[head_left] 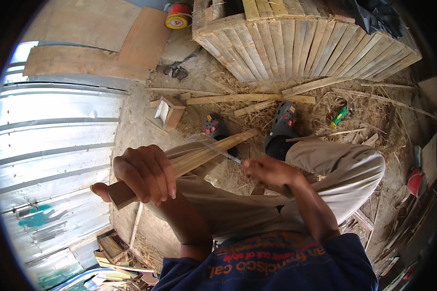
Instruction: The person sits on the floor and uses a knife to shave and shape a long, thin piece of wood. They repeatedly scrape the blade along the wood's surface to remove thin layers and smooth the edges.
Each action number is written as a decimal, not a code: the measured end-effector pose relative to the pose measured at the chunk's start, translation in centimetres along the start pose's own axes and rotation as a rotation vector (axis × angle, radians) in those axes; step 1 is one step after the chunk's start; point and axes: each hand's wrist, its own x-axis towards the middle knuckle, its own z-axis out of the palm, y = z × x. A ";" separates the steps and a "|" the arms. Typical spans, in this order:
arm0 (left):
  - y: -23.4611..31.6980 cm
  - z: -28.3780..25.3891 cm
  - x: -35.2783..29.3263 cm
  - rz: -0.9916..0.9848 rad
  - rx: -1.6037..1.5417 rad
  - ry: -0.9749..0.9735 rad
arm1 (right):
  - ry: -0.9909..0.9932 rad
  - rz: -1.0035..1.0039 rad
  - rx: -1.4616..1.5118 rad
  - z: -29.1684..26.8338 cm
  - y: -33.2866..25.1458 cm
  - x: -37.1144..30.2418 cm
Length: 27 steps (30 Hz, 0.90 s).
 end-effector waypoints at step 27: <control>-0.5 -0.5 -1.8 0.288 0.326 0.791 | 0.499 0.193 -0.354 -2.7 7.9 6.2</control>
